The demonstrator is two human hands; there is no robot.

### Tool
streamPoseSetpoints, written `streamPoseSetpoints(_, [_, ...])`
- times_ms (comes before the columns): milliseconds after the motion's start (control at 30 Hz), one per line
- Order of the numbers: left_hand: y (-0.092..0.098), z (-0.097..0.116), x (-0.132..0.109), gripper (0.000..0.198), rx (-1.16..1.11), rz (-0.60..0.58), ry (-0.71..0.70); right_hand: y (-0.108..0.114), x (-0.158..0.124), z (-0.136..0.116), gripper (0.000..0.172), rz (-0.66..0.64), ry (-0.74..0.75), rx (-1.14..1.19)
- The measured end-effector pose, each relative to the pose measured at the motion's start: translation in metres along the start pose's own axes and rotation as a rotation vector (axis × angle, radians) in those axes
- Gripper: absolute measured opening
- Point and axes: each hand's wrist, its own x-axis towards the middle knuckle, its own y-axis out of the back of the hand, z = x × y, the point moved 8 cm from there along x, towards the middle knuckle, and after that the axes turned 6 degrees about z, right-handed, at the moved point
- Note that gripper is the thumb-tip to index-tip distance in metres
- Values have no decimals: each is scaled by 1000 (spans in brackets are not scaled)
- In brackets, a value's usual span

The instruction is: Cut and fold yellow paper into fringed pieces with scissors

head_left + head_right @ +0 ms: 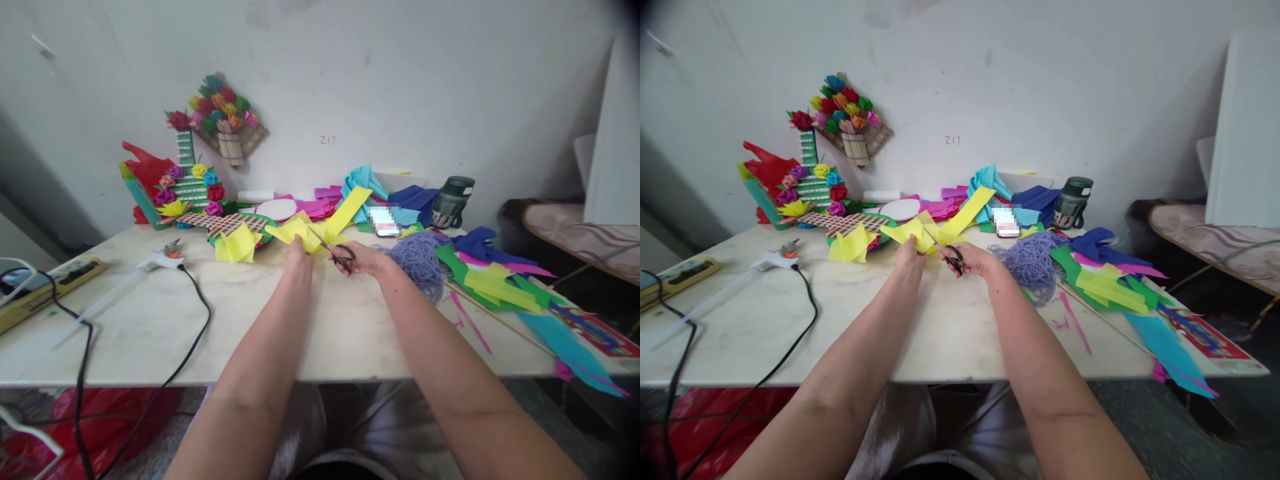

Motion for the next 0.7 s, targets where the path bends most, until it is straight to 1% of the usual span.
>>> streamPoseSetpoints(267, [2, -2, 5, 16, -62, 19, 13, 0, 3, 3, 41, 12, -13, -11])
streamPoseSetpoints(433, [2, -4, 6, 12, -103, 30, 42, 0, 5, 3, 39, 22, 14, -16])
streamPoseSetpoints(700, [1, -5, 8, 14, -132, 30, 58, 0, 7, 4, 34, 34, 23, -16])
